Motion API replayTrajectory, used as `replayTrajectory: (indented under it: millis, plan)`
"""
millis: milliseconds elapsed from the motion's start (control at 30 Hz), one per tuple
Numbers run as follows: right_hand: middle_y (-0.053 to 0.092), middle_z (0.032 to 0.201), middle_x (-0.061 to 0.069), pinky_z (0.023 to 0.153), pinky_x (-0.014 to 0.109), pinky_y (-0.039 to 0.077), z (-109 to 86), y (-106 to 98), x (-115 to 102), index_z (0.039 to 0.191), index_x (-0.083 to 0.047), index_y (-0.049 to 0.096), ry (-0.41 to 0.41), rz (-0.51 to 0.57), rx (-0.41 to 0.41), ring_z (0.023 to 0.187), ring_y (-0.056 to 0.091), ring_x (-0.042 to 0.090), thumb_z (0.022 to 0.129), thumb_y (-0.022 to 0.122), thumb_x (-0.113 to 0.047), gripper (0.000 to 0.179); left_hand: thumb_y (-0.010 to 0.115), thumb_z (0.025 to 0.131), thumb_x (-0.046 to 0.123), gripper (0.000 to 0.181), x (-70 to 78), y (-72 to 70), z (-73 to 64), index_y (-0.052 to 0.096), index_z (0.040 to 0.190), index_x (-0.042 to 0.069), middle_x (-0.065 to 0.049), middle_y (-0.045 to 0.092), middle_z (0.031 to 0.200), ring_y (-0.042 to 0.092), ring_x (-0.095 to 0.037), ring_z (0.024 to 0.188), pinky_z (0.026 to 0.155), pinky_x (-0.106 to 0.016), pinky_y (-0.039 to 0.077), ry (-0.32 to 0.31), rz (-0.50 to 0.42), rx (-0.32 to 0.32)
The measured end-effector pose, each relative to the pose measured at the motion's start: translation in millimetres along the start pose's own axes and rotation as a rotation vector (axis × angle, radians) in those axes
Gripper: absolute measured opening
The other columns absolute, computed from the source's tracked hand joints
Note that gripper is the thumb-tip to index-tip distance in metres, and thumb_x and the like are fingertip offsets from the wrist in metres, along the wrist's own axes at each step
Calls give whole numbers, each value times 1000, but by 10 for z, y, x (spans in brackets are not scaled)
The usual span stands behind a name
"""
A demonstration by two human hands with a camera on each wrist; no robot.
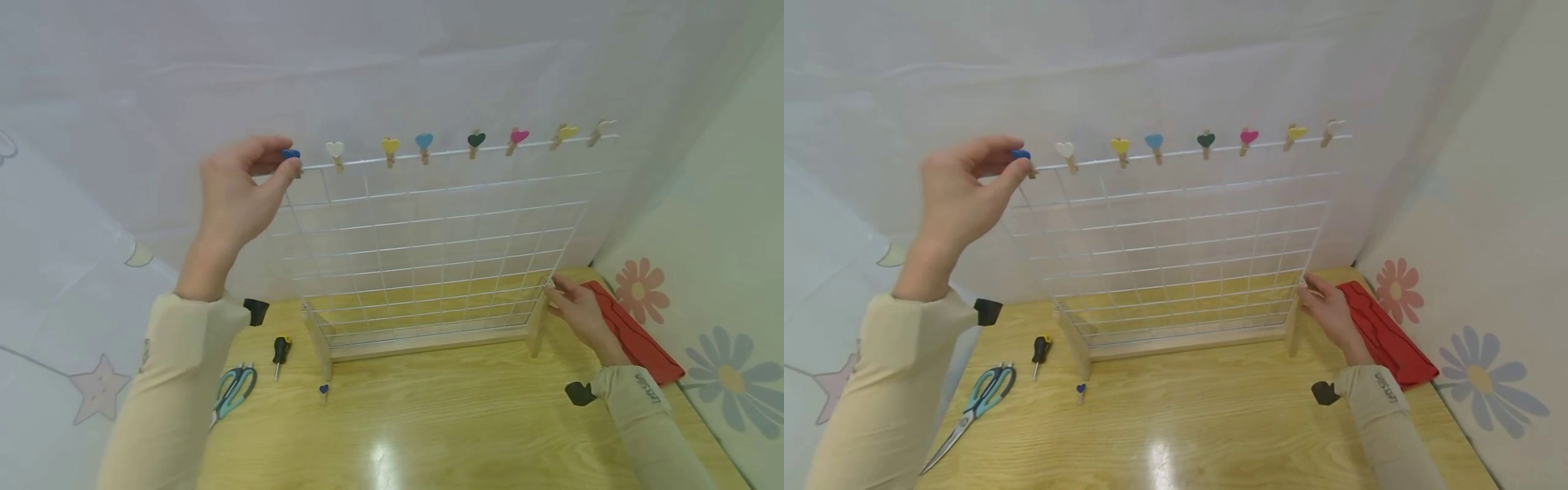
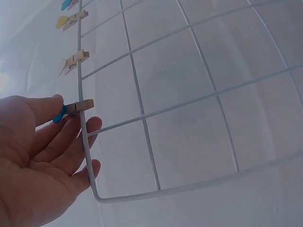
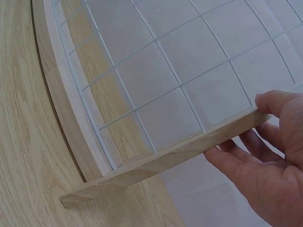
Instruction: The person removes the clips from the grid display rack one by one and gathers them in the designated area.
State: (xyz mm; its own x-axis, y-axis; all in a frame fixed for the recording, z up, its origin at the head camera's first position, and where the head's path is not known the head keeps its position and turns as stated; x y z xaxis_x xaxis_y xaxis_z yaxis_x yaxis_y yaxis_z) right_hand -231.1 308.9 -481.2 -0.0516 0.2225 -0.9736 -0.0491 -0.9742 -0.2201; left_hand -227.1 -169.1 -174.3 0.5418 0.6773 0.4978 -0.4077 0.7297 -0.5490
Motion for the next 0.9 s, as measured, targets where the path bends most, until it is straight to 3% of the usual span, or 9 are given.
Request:
replayTrajectory:
  millis: [167,367,467,733,833,900]
  plan:
    - [50,118,4,80,19,52,-1,5,-15,144,10,29,5,-3,7,94,54,-10,99,53,-18,58,64,92,13,19,-46,12,31,71,104,1,-9,73,89,57,16,72,75,-10,48,6,-17,2]
    - [46,126,22,81,21,52,-7,16,-38,144,12,30,-11,-12,4,95,55,-9,100,53,-19,58,66,91,12,15,-62,5,63,73,100,3,3,72,82,60,12,71,72,-9,49,-12,-47,0]
    - [48,125,20,81,21,52,-2,18,-34,144,12,29,-8,-8,8,95,56,-8,99,54,-20,59,66,91,14,16,-61,4,66,73,101,4,0,73,85,60,13,72,73,-9,50,-1,-36,-5]
    - [53,111,-6,79,19,52,2,-3,28,143,11,31,-19,5,11,95,57,-7,99,54,-20,59,69,90,13,13,-60,30,51,74,97,3,-7,73,86,59,13,71,72,-9,47,34,-34,10]
    - [53,112,-5,79,19,52,-7,1,25,144,11,31,-17,2,10,95,56,-8,99,54,-21,59,70,89,12,11,-59,44,40,75,93,2,-10,72,84,58,13,70,71,-9,46,59,-31,25]
    - [53,117,5,80,19,52,-12,0,15,144,11,30,-16,-4,11,95,56,-9,100,53,-20,59,70,88,11,10,-59,53,34,75,90,2,-9,73,83,57,14,70,71,-8,46,86,-27,40]
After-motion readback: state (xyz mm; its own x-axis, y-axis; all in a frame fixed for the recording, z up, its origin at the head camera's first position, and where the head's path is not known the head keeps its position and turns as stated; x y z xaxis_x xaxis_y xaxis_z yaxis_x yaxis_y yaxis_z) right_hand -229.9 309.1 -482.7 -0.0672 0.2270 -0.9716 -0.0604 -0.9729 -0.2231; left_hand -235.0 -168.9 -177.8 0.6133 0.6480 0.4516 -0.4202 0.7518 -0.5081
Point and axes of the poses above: each hand's wrist, its own z-axis towards the middle knuckle, its own y-axis out of the palm, x = y × z, the point moved 2 cm from there along z, towards the middle knuckle
